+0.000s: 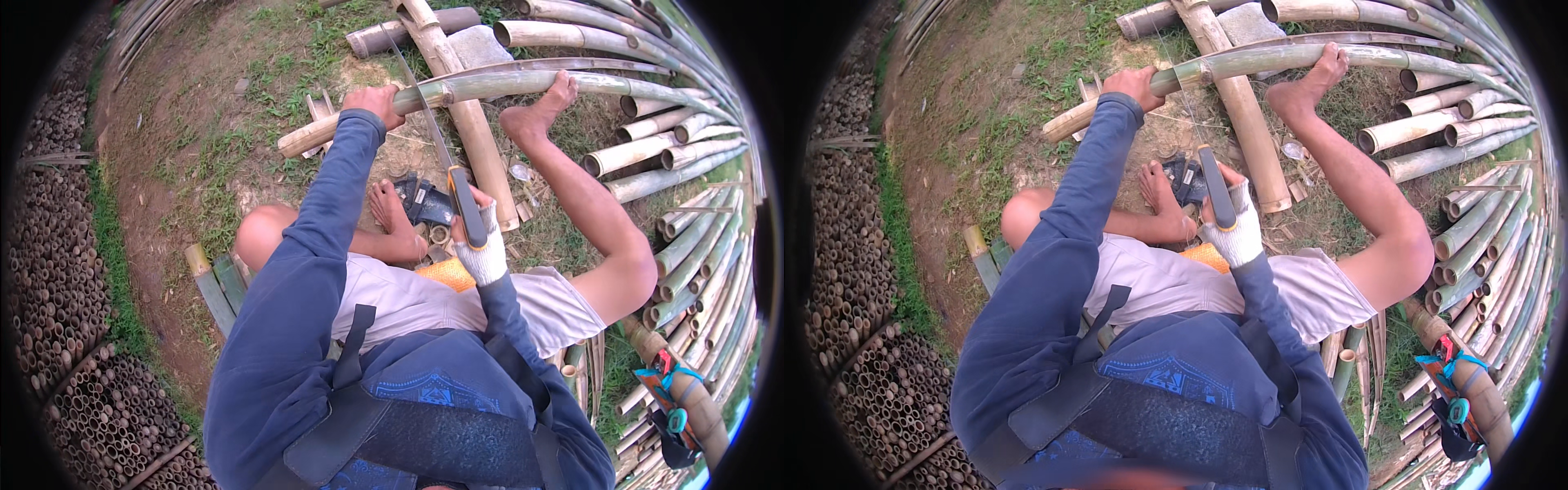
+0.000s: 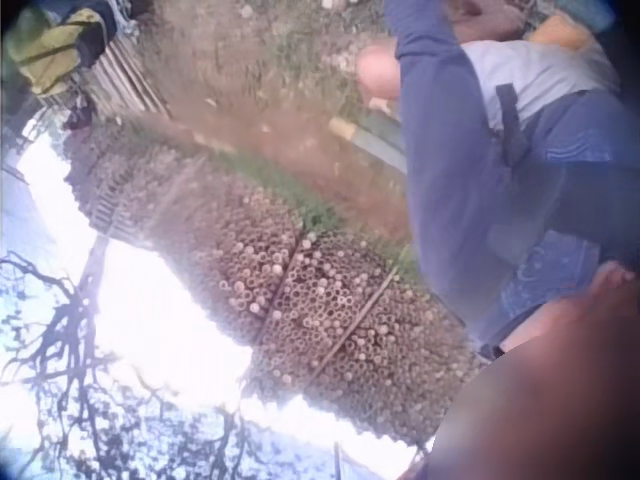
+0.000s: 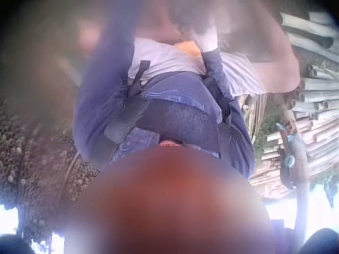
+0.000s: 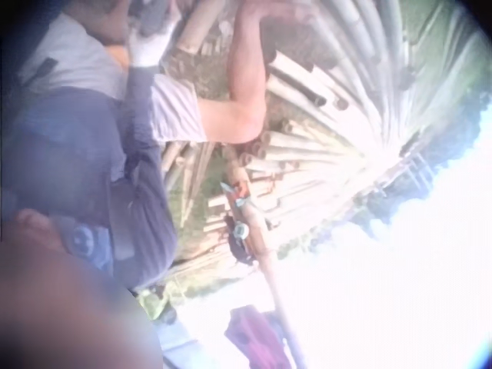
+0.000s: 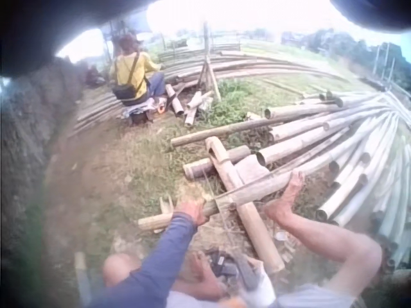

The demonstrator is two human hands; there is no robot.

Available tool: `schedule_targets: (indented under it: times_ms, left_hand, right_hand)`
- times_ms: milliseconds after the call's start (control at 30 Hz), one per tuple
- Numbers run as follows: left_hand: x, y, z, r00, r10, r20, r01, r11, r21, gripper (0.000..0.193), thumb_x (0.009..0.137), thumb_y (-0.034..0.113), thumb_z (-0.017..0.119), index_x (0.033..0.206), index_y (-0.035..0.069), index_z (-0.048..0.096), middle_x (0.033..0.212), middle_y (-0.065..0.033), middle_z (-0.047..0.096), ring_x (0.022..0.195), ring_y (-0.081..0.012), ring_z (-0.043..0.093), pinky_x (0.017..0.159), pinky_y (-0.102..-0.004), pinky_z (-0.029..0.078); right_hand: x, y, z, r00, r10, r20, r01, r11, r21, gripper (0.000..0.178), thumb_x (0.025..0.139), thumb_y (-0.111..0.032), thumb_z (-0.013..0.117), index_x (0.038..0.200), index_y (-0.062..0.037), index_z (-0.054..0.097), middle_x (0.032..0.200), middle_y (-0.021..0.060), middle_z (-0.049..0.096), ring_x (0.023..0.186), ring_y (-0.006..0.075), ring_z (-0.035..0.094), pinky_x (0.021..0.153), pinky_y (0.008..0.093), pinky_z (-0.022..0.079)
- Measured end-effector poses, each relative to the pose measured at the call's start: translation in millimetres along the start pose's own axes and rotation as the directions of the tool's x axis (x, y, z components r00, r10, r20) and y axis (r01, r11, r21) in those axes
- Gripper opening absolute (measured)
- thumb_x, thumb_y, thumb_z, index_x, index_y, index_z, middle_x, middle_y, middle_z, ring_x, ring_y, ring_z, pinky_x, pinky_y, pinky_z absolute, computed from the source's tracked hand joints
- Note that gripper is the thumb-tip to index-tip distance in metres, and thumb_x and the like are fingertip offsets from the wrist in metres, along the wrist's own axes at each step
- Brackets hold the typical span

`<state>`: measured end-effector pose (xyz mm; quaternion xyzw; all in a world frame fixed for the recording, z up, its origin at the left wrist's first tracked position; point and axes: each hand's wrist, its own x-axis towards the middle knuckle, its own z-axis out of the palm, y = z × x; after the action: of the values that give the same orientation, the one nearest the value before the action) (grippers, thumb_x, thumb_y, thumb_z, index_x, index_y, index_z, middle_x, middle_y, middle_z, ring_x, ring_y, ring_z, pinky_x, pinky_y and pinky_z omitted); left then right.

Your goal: The person sits on the ground and uses a hand saw to cut long bamboo poles into shorter sections. They repeatedly position each pole, saw through it, and move the cut pieces aside.

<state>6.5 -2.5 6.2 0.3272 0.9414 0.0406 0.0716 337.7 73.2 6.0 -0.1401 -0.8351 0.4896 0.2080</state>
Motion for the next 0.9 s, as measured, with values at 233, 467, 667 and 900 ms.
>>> schedule_targets:
  times_ms: [233, 467, 667, 900]
  left_hand:
    - [-1.7, -2.8, 5.6, 0.999, -0.017, 0.028, 0.017, 0.999, -0.027, 0.051, 0.082, 0.047, 0.082, 0.124, 0.021, 0.071, 0.108, -0.0147, 0.08, 0.102, -0.0345, 0.077, 0.091, -0.047, 0.062]
    - [-1.5, -3.2, 7.4, 1.0, -0.009, -0.011, 0.009, 1.0, -0.013, 0.052, 0.082, 0.045, 0.079, 0.128, 0.023, 0.071, 0.108, -0.0138, 0.08, 0.1, -0.0324, 0.078, 0.09, -0.0475, 0.062]
    - [0.5, -5.9, 11.5, 0.999, 0.02, 0.043, -0.019, 1.0, -0.018, 0.051, 0.084, 0.049, 0.079, 0.128, 0.024, 0.071, 0.106, -0.0135, 0.08, 0.097, -0.0336, 0.078, 0.089, -0.0475, 0.062]
    - [-2.5, -4.2, 5.6, 1.0, 0.007, -0.002, -0.007, 0.999, -0.034, 0.055, 0.08, 0.048, 0.081, 0.129, 0.024, 0.07, 0.105, -0.0136, 0.08, 0.099, -0.0355, 0.077, 0.091, -0.0478, 0.062]
  right_hand:
    - [-84.0, -50.0, -50.0, 0.997, 0.063, 0.04, -0.062, 0.998, -0.023, 0.054, 0.098, -0.003, 0.058, 0.15, 0.0022, 0.043, 0.137, 0.0184, 0.056, 0.121, 0.025, 0.06, 0.106, 0.0379, 0.048]
    - [57.0, 27.3, 27.4, 1.0, -0.013, -0.025, 0.016, 0.986, 0.165, 0.044, 0.1, -0.005, 0.065, 0.141, -0.001, 0.051, 0.127, 0.0131, 0.06, 0.115, 0.0206, 0.059, 0.103, 0.0343, 0.048]
    - [-129.9, -31.9, -51.7, 1.0, -0.012, -0.003, 0.012, 1.0, 0.028, 0.056, 0.097, -0.002, 0.058, 0.149, 0.0042, 0.041, 0.14, 0.0211, 0.055, 0.126, 0.0274, 0.059, 0.11, 0.0384, 0.046]
    - [44.3, -1.2, 15.3, 0.994, 0.109, 0.012, -0.109, 0.981, 0.162, 0.053, 0.094, 0.003, 0.063, 0.146, 0.0003, 0.049, 0.136, 0.0153, 0.062, 0.123, 0.022, 0.062, 0.106, 0.0338, 0.049]
